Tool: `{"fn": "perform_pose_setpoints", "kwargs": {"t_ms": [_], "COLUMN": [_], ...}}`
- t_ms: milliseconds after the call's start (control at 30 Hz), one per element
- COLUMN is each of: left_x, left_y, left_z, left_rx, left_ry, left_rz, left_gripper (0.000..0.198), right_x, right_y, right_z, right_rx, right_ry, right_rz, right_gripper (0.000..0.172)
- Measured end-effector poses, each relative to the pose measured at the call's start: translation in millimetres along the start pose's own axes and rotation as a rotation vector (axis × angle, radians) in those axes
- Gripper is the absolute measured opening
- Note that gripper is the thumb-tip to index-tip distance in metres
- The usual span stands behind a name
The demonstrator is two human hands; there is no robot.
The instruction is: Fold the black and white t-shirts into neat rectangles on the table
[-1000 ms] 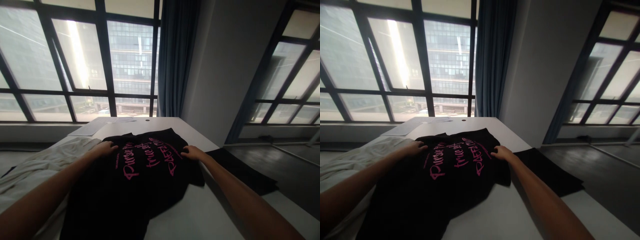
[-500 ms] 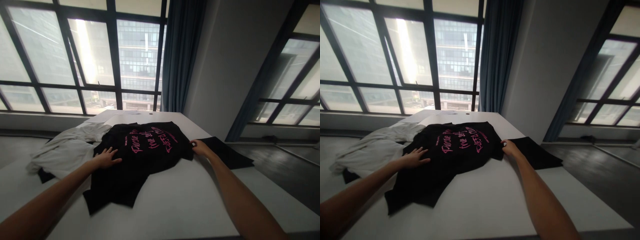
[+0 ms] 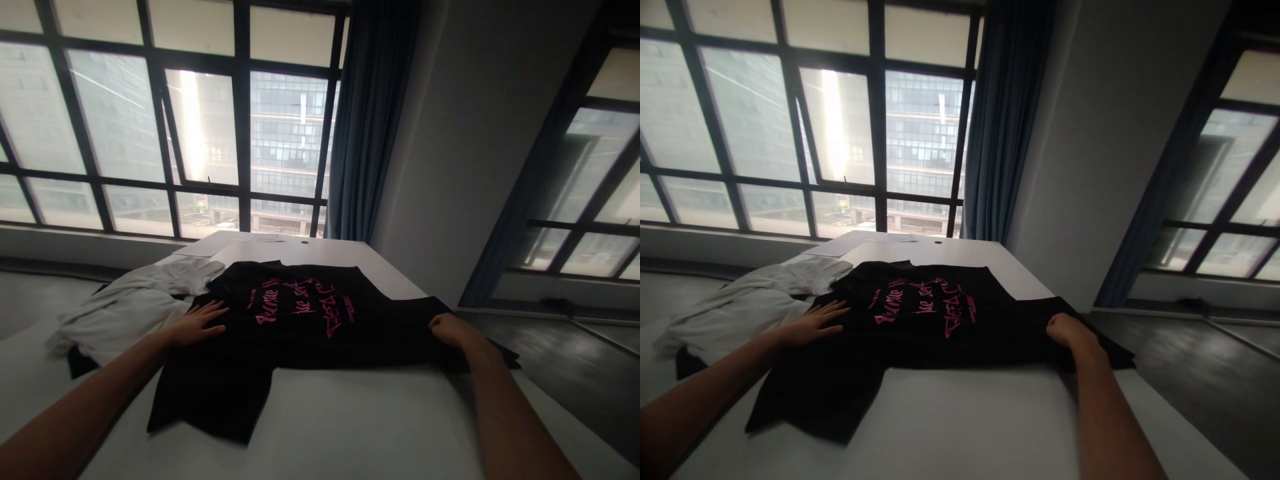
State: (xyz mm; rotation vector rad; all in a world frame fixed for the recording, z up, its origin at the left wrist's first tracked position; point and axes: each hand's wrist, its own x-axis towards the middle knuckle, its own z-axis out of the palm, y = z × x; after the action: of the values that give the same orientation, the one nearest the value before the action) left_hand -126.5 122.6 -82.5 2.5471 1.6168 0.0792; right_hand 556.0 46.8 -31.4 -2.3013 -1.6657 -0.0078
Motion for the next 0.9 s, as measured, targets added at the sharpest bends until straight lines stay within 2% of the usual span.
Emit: {"fn": "perform_pose_setpoints", "kwargs": {"t_ms": [33, 67, 167, 233, 300, 333, 400, 467, 533, 567, 700, 800, 900], "left_x": [2, 3, 1, -4, -13, -19, -33, -45, -54, -57, -60, -63, -71], "left_y": [-5, -9, -10, 4, 27, 41, 70, 94, 111, 116, 121, 115, 105], "left_z": [0.9, 1.4, -2.8, -11.0, -21.7, -27.0, -35.4, -40.0, -40.6, -39.9, -37.3, -39.6, -41.9], "left_rx": [0.009, 0.014, -0.004, -0.034, -0.081, -0.118, -0.249, -0.388, -0.407, -0.383, -0.355, -0.431, -0.516], "left_ry": [0.005, 0.014, 0.099, 0.203, 0.282, 0.285, 0.188, -0.015, -0.185, -0.234, -0.272, -0.330, -0.482], "left_rz": [0.010, 0.018, 0.038, 0.081, 0.159, 0.207, 0.308, 0.419, 0.478, 0.483, 0.458, 0.422, 0.386], "left_gripper": [0.081, 0.080, 0.078, 0.068, 0.054, 0.050, 0.046, 0.041, 0.043, 0.042, 0.017, 0.020, 0.034], "right_x": [-3, -7, -22, -32, -37, -38, -35, -30, -25, -23, -23, -28, -36], "right_y": [-9, -22, -68, -97, -116, -122, -126, -124, -119, -118, -117, -124, -132], "right_z": [1, 2, 7, 14, 25, 31, 44, 55, 64, 67, 75, 71, 55], "right_rx": [-0.028, -0.040, 0.058, 0.162, 0.229, 0.246, 0.253, 0.235, 0.218, 0.213, 0.198, 0.164, 0.111], "right_ry": [-0.061, -0.069, -0.080, -0.149, -0.193, -0.196, -0.168, -0.124, -0.100, -0.097, -0.088, -0.078, -0.115], "right_rz": [-0.013, -0.056, -0.315, -0.460, -0.550, -0.572, -0.575, -0.551, -0.537, -0.536, -0.512, -0.459, -0.448], "right_gripper": [0.028, 0.033, 0.038, 0.036, 0.033, 0.032, 0.032, 0.032, 0.032, 0.033, 0.036, 0.039, 0.039]}}
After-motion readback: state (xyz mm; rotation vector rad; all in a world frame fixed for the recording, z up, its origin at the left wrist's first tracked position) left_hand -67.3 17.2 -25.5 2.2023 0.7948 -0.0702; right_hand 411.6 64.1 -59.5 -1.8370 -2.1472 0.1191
